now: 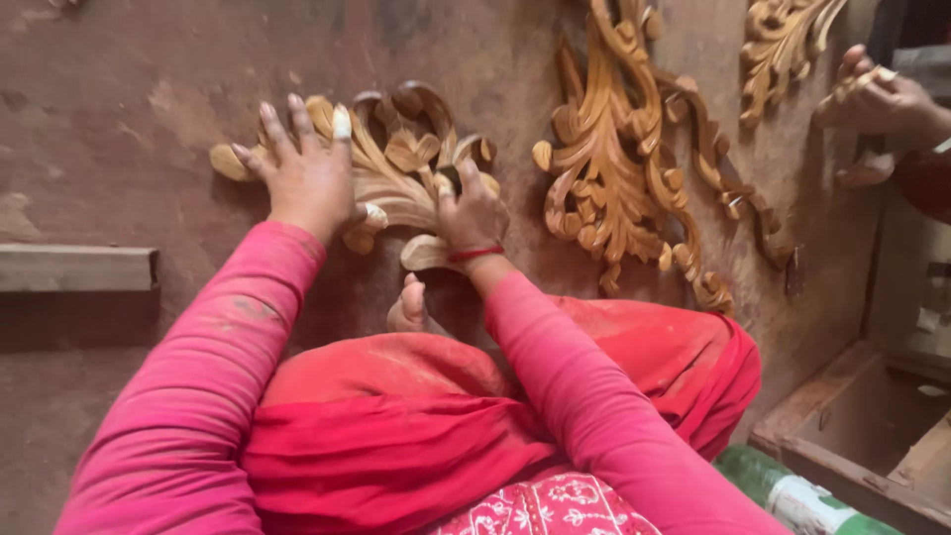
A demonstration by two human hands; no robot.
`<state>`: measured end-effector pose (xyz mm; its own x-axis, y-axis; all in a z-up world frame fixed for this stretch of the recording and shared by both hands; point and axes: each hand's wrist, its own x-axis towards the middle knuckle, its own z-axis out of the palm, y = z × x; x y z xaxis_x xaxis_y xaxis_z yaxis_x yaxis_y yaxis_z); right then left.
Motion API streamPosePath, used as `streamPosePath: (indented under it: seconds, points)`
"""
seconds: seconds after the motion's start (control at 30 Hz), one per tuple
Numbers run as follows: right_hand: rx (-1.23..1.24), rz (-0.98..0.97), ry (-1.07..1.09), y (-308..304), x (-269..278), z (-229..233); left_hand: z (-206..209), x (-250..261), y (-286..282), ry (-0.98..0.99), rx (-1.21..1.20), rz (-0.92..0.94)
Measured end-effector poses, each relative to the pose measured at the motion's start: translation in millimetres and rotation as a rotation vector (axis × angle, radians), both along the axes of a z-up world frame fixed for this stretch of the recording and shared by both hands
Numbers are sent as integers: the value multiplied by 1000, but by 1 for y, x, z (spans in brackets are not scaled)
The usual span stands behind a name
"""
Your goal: The person sits on the floor and sands an ornate wooden carving using a sanding block. They hold the carving steady with one hand and rub the sanding block over the surface with the other, focusing on the detailed leaf patterns.
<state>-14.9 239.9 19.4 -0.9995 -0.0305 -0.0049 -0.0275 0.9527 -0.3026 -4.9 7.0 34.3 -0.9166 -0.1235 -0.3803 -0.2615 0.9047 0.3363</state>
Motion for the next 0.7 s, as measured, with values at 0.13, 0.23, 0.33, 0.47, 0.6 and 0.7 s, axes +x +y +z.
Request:
streamPosePath:
  seconds: [0.13,0.23,0.33,0.47,0.6,0.7]
  points:
    - [32,242,-79,28,-3,15,10,-3,-1,5,9,-4]
    - [54,224,-117,50,15,27,4,6,1,-29,29,4]
    - [92,303,35,37,20,47,13,-1,-1,-75,27,-8]
    - [277,531,139,15,37,66,22,-5,-4,-107,-18,-26]
    - [82,646,287,31,50,67,10,2,-2,-108,2,-36]
    - [0,596,141,29,32,67,-3,-7,-2,-108,41,-12]
